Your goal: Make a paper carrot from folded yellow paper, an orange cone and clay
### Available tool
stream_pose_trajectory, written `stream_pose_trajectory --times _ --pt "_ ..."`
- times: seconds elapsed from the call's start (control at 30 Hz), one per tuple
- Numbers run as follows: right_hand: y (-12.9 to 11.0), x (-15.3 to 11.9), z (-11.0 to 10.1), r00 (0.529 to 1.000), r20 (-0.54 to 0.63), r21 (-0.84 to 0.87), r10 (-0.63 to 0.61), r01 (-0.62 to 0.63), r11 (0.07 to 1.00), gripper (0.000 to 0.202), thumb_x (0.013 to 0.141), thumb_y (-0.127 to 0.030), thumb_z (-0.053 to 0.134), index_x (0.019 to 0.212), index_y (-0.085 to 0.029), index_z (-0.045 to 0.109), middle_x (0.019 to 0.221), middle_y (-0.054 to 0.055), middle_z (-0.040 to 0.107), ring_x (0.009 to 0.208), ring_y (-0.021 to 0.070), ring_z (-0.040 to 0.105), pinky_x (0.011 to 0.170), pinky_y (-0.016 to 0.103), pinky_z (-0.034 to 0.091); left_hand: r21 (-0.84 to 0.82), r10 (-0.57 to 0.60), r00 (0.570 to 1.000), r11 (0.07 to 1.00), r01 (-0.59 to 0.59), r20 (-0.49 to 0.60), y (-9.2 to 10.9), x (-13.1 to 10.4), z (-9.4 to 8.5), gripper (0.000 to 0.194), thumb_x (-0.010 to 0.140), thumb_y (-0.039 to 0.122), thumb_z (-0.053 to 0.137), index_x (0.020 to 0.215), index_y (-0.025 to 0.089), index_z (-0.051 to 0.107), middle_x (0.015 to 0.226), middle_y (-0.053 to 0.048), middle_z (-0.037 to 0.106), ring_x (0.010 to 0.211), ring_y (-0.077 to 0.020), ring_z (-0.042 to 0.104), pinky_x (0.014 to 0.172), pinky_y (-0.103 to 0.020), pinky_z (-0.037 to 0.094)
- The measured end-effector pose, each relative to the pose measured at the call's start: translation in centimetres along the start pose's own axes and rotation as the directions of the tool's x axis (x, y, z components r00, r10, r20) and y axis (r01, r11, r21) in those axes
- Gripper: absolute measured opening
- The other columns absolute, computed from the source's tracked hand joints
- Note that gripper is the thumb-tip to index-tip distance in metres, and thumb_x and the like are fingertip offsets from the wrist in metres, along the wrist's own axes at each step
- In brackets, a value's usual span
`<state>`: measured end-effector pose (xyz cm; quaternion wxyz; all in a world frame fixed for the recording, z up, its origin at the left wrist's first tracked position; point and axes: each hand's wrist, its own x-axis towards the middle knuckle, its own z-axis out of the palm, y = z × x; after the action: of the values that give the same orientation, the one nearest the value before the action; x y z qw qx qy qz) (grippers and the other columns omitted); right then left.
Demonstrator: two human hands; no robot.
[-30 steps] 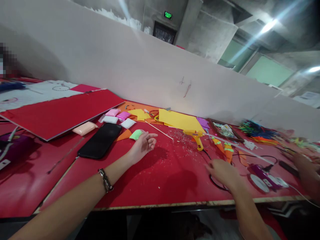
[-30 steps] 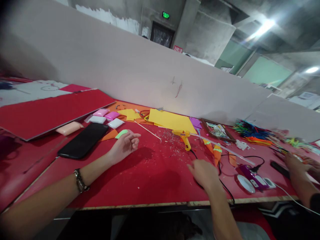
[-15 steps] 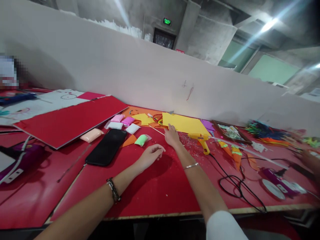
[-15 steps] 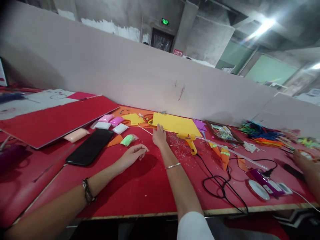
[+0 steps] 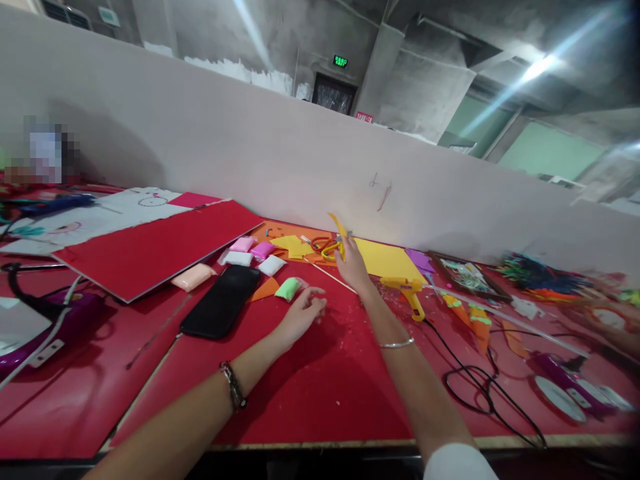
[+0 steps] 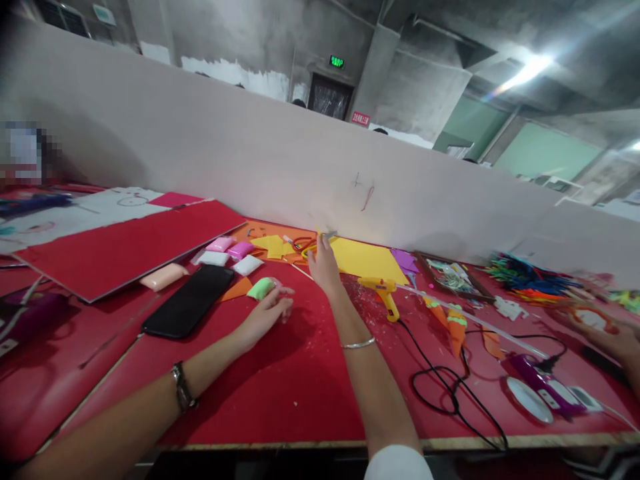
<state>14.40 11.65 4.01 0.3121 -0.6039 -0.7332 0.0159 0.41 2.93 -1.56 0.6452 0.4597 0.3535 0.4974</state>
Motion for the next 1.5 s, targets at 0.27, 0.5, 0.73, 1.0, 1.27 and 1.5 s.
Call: stream_pose_trajectory --times 0.27,0.5,0.73,1.0,1.27,1.5 --pt "-1.9 -4.1 -5.8 0.97 -0.048 0.945 0.239 -0.033 0.324 0.041 0.075 -0.036 0.053 0.115 -0.028 0.05 0.102 0.001 0.059 0.09 0.0126 0.056 0.081 0.031 0.048 -0.263 -0.075 0.997 0.962 0.072 -0.002 1.9 0.6 -1.6 0.038 0.077 0.05 0.049 0.105 0.026 0.039 0.112 -0.006 0.049 0.101 -0.0189 0.054 0.076 -0.034 0.047" --pt "-0.4 -6.7 -3.0 0.929 0.175 0.981 0.326 -0.193 0.023 0.027 0.068 -0.028 0.062 0.095 -0.024 0.062 0.092 -0.001 0.064 0.076 0.0101 0.059 0.074 0.026 0.05 -0.341 -0.192 0.976 0.915 0.215 0.101 2.5 0.4 -2.0 0.036 0.076 0.053 0.048 0.096 0.024 0.047 0.121 -0.007 0.045 0.119 -0.0249 0.04 0.089 -0.043 0.04" --pt "-2.6 -8.2 -6.2 0.978 0.119 0.993 0.174 -0.122 0.006 0.03 0.081 -0.036 0.044 0.109 -0.032 0.056 0.123 -0.006 0.052 0.102 0.011 0.054 0.082 0.023 0.049 -0.345 -0.199 0.957 0.901 0.263 0.209 1.5 -0.1 -1.8 0.043 0.076 0.047 0.053 0.112 0.026 0.044 0.129 -0.01 0.042 0.119 -0.027 0.041 0.091 -0.048 0.037" --pt "-1.0 -8.1 -2.8 0.924 0.168 0.98 0.344 -0.12 -0.156 0.03 0.076 -0.034 0.054 0.106 -0.026 0.055 0.113 -0.001 0.06 0.104 0.0152 0.056 0.087 0.033 0.047 -0.37 -0.177 0.98 0.907 0.198 0.091 1.7 -0.9 -1.1 0.037 0.071 0.023 0.064 0.107 0.017 0.056 0.115 -0.008 0.058 0.1 -0.0214 0.058 0.085 -0.033 0.048" --pt "-1.0 -8.0 -2.4 0.938 0.106 0.98 0.331 -0.043 -0.194 0.023 0.073 -0.037 0.059 0.094 -0.029 0.056 0.106 -0.005 0.06 0.089 0.0087 0.06 0.078 0.022 0.05 -0.324 -0.214 0.974 0.929 0.18 -0.072 2.1 -0.3 -0.9 0.033 0.071 0.007 0.056 0.104 0.013 0.057 0.099 -0.007 0.066 0.084 -0.017 0.063 0.076 -0.025 0.05" --pt "-1.5 -9.2 -1.8 0.972 0.009 0.994 0.236 -0.035 0.107 0.044 0.08 -0.034 0.051 0.123 -0.038 0.039 0.133 -0.004 0.039 0.12 0.0138 0.039 0.101 0.035 0.032 -0.288 -0.306 0.952 0.914 0.287 -0.025 2.6 0.2 -2.5 0.027 0.068 0.007 0.051 0.093 0.01 0.06 0.086 -0.008 0.068 0.081 -0.0214 0.064 0.08 -0.033 0.049"
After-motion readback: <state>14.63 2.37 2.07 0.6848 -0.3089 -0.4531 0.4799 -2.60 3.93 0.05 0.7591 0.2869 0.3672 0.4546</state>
